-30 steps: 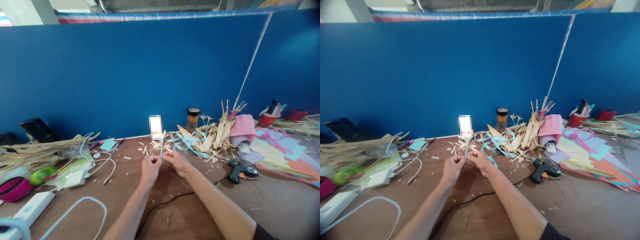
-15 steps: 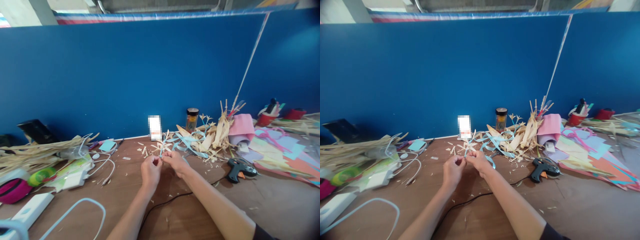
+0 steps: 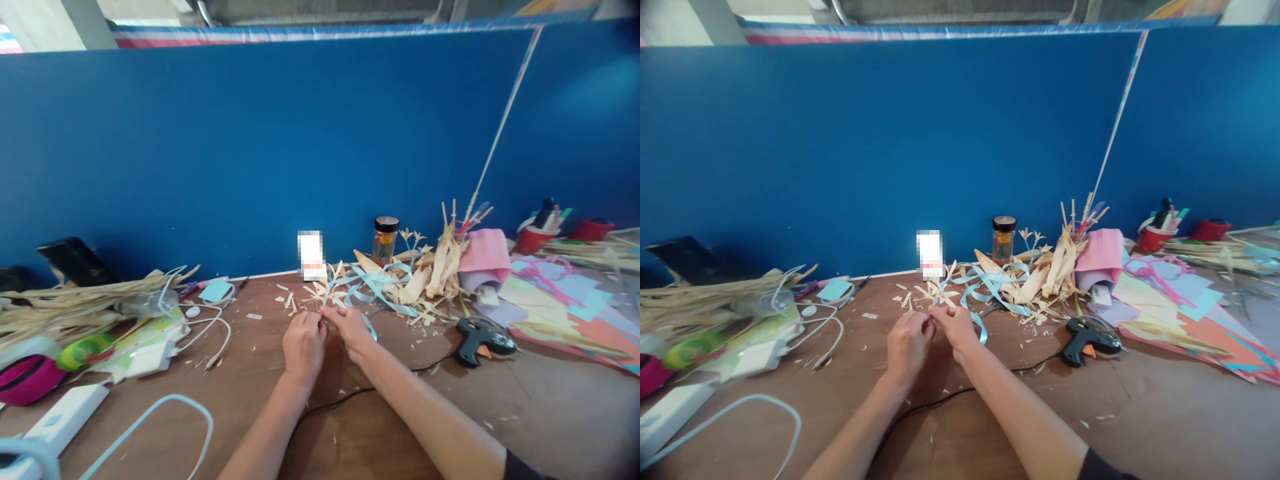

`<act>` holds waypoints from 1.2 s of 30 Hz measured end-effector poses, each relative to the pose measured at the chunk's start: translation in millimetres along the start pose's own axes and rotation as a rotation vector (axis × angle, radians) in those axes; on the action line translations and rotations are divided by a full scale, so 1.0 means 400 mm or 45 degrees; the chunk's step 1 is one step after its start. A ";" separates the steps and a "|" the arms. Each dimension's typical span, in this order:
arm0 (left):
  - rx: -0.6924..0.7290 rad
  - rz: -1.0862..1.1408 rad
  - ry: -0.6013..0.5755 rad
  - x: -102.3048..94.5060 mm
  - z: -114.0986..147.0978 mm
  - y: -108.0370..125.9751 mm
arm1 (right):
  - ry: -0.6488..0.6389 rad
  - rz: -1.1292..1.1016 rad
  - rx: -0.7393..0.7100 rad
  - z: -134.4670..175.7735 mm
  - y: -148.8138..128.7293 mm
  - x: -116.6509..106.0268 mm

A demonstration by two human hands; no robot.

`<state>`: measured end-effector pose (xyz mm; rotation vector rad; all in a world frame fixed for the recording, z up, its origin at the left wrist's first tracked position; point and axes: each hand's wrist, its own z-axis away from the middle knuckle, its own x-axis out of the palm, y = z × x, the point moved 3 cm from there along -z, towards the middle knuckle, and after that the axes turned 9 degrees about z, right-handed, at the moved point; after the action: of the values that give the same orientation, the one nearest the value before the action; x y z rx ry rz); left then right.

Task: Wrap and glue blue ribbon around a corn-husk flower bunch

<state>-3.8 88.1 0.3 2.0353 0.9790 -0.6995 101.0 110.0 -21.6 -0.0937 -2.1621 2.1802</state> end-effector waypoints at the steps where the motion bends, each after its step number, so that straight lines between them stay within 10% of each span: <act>1: 0.016 -0.019 -0.008 0.001 0.001 0.002 | 0.014 0.000 0.002 0.001 -0.001 -0.001; 22: -0.491 0.785 -0.035 0.005 -0.012 -0.022 | -0.104 0.088 -0.140 0.000 -0.027 -0.011; 30: -1.542 2.051 -0.410 0.043 0.001 -0.039 | -0.357 -0.103 -0.064 -0.012 -0.009 -0.013; 36: -1.703 2.303 -0.578 0.046 0.005 -0.043 | -0.534 -0.294 -0.003 -0.015 -0.003 -0.011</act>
<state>-8.1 101.3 -20.9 0.7425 -0.7128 0.4637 106.1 115.4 -20.4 0.6351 -2.2273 2.2138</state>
